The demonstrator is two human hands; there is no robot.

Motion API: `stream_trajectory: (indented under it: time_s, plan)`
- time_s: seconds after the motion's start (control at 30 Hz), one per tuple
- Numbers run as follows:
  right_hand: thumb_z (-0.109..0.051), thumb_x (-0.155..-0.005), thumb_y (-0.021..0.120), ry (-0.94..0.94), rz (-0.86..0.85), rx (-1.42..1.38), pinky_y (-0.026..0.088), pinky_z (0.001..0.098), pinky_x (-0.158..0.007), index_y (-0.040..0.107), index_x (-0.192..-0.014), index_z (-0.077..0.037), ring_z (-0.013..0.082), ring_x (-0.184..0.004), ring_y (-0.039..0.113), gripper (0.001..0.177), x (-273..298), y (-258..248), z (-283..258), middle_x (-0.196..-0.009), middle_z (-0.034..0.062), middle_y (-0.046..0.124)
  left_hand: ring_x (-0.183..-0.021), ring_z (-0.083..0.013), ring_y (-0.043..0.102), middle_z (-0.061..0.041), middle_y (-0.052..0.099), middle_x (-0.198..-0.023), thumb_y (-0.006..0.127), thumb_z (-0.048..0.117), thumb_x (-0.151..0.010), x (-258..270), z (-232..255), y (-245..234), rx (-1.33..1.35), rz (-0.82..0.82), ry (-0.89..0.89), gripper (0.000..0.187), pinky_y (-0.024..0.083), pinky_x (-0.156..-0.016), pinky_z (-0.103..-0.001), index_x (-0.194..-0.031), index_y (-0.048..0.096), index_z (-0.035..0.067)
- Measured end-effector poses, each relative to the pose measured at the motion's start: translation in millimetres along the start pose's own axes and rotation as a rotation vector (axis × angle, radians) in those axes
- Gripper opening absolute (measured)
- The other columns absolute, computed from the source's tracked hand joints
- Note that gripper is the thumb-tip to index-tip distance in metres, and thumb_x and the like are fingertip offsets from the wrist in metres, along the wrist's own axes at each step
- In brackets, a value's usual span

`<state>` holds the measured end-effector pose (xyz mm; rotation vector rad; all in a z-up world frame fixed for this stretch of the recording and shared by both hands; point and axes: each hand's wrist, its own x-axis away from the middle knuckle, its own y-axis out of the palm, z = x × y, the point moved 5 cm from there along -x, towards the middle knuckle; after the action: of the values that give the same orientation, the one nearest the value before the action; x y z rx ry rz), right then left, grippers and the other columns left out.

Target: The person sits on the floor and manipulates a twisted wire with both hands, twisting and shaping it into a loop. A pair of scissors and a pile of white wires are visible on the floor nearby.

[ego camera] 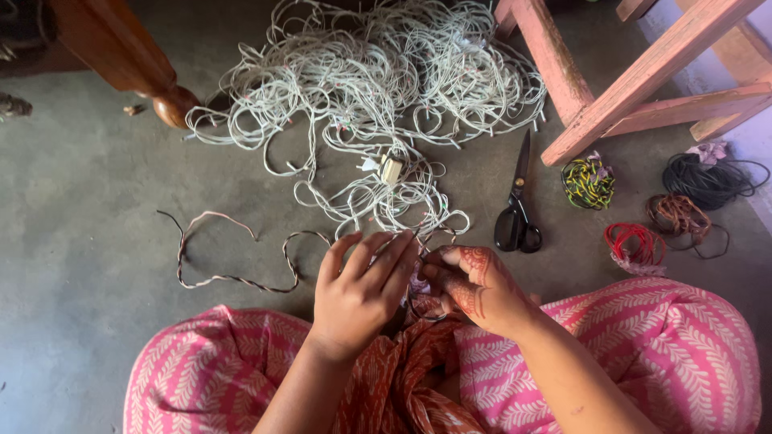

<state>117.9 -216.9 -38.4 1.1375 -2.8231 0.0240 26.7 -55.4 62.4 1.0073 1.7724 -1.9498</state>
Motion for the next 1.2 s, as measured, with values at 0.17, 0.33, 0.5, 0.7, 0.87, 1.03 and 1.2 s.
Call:
stream_trajectory:
  time_s: [0.17, 0.33, 0.5, 0.7, 0.87, 1.03, 1.2]
  plan:
    - [-0.002, -0.098, 0.065, 0.028, -0.073, -0.132, 0.052, 0.0265, -0.057, 0.069, -0.111, 0.005, 0.0076, -0.064, 0.057, 0.015, 3, 4, 6, -0.083, 0.0018, 0.067, -0.109, -0.0171, 0.065, 0.001, 0.072, -0.116, 0.070, 0.018, -0.091, 2, -3, 4, 0.035, 0.010, -0.026, 0.021, 0.048, -0.100, -0.042, -0.110, 0.074, 0.011]
    - [-0.001, -0.097, 0.064, -0.087, -0.039, 0.014, 0.048, 0.0248, -0.067, 0.070, -0.112, 0.004, 0.0069, -0.077, 0.058, 0.017, 0, 4, -17, -0.092, 0.0033, 0.070, -0.107, -0.0174, 0.066, 0.000, 0.073, -0.111, 0.067, 0.017, -0.084, 3, -6, 3, 0.069, -0.050, -0.011, 0.027, 0.049, -0.101, -0.040, -0.109, 0.074, 0.009]
    - [0.003, -0.098, 0.063, -0.159, 0.037, 0.198, 0.054, 0.0268, -0.085, 0.071, -0.104, 0.006, 0.0109, -0.094, 0.066, 0.011, 0, 2, -33, -0.098, 0.0073, 0.076, -0.105, -0.0211, 0.067, -0.001, 0.072, -0.102, 0.065, 0.017, -0.083, 1, -3, 12, 0.165, -0.263, 0.028, 0.031, 0.050, -0.098, -0.039, -0.113, 0.069, 0.008]
    - [0.004, -0.093, 0.063, -0.211, 0.034, 0.145, 0.053, 0.0259, -0.091, 0.068, -0.109, 0.005, 0.0125, -0.099, 0.069, 0.017, 1, 0, -34, -0.104, 0.0062, 0.074, -0.099, -0.0279, 0.070, -0.010, 0.073, -0.099, 0.061, 0.008, -0.084, 3, -12, 10, 0.418, -0.320, -0.139, 0.062, 0.050, -0.093, -0.043, -0.146, 0.051, 0.010]
    - [0.000, -0.094, 0.071, -0.258, 0.092, 0.323, 0.055, 0.0263, -0.086, 0.074, -0.107, 0.003, 0.0138, -0.094, 0.068, 0.013, 6, -6, -43, -0.099, 0.0067, 0.073, -0.096, -0.0225, 0.069, -0.012, 0.074, -0.102, 0.058, -0.003, -0.093, 16, -18, 19, 1.200, -0.307, -0.526, 0.046, 0.054, -0.088, -0.035, -0.138, 0.052, 0.007]
    - [-0.004, -0.097, 0.067, -0.228, 0.127, 0.250, 0.056, 0.0257, -0.086, 0.073, -0.109, 0.003, 0.0125, -0.094, 0.071, 0.015, 2, -8, -47, -0.100, 0.0059, 0.076, -0.089, -0.0148, 0.067, -0.013, 0.069, -0.099, 0.052, -0.006, -0.106, 30, -7, 48, 2.075, -0.245, -0.982, 0.033, 0.052, -0.072, -0.027, -0.138, 0.047, 0.001]
    - [-0.002, -0.099, 0.067, -0.202, 0.120, 0.251, 0.054, 0.0251, -0.087, 0.073, -0.111, 0.004, 0.0107, -0.093, 0.068, 0.014, -4, -9, -37, -0.101, 0.0068, 0.076, -0.104, -0.0127, 0.067, -0.010, 0.070, -0.111, 0.056, -0.013, -0.094, 28, -12, 46, 1.929, -0.310, -0.857, 0.049, 0.053, -0.084, -0.025, -0.139, 0.049, 0.001]
